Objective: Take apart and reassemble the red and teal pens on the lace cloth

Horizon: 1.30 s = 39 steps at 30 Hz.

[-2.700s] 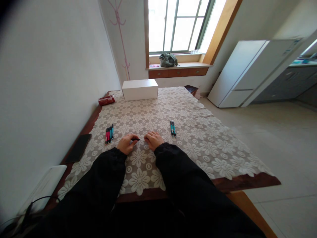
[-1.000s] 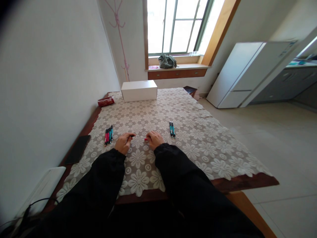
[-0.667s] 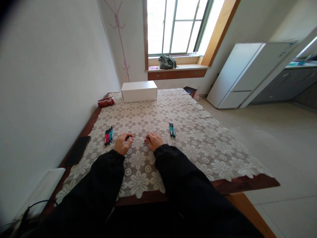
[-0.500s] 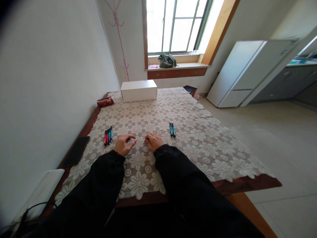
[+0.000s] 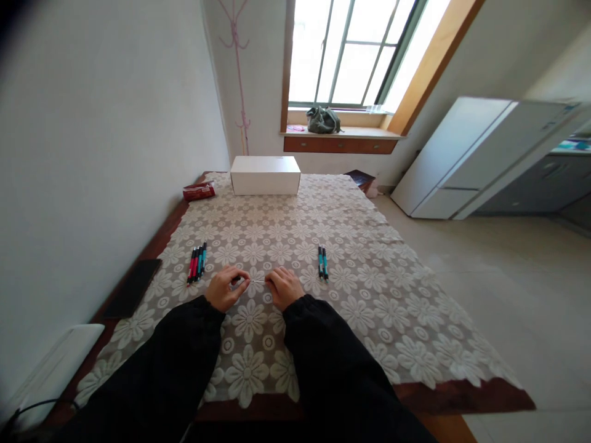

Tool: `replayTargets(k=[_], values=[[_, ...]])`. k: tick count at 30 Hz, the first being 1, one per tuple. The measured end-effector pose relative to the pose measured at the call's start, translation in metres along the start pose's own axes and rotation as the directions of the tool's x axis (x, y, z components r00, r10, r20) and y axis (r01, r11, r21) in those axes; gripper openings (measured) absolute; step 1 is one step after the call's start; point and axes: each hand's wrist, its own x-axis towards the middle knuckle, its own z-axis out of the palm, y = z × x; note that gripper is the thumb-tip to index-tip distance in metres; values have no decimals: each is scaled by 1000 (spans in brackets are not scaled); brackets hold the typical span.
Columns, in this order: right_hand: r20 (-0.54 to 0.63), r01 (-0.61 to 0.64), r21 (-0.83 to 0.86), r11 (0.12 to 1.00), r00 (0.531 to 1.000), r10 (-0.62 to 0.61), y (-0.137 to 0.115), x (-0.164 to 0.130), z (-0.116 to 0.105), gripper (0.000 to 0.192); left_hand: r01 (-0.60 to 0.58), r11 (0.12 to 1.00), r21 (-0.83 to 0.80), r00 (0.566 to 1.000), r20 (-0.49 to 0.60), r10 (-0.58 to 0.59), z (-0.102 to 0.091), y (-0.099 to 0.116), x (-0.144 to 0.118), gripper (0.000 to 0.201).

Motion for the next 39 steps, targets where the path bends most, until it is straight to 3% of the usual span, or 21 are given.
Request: replayTargets(k=[4, 9, 15, 23, 30, 34, 39], values=[[41, -3, 13, 1000, 999, 3, -1, -3, 0, 12, 32, 999, -8, 999, 10, -32, -1, 1, -2, 21], [13, -21, 5, 1000, 1000, 21, 1, -4, 2, 13, 38, 998, -47, 998, 60, -35, 1, 1, -1, 18], [-61, -60, -74, 995, 997, 55, 18, -5, -9, 13, 131, 991, -17, 991, -15, -131, 1, -10, 2, 13], [108, 93, -132, 987, 991, -79, 11, -2, -19, 8, 121, 988, 100, 985, 109, -132, 2, -5, 2, 12], [128, 130, -149, 980, 986, -111, 9, 3, -18, 18, 91, 988, 127, 987, 120, -107, 0, -5, 3, 15], [169, 189, -157, 969, 972, -162, 9, 6, -16, 10, 73, 987, 142, 985, 142, -93, -2, -7, 4, 17], [156, 172, -175, 969, 977, -146, 8, 6, -15, 5, 64, 988, 140, 985, 152, -85, -4, -10, 4, 20]])
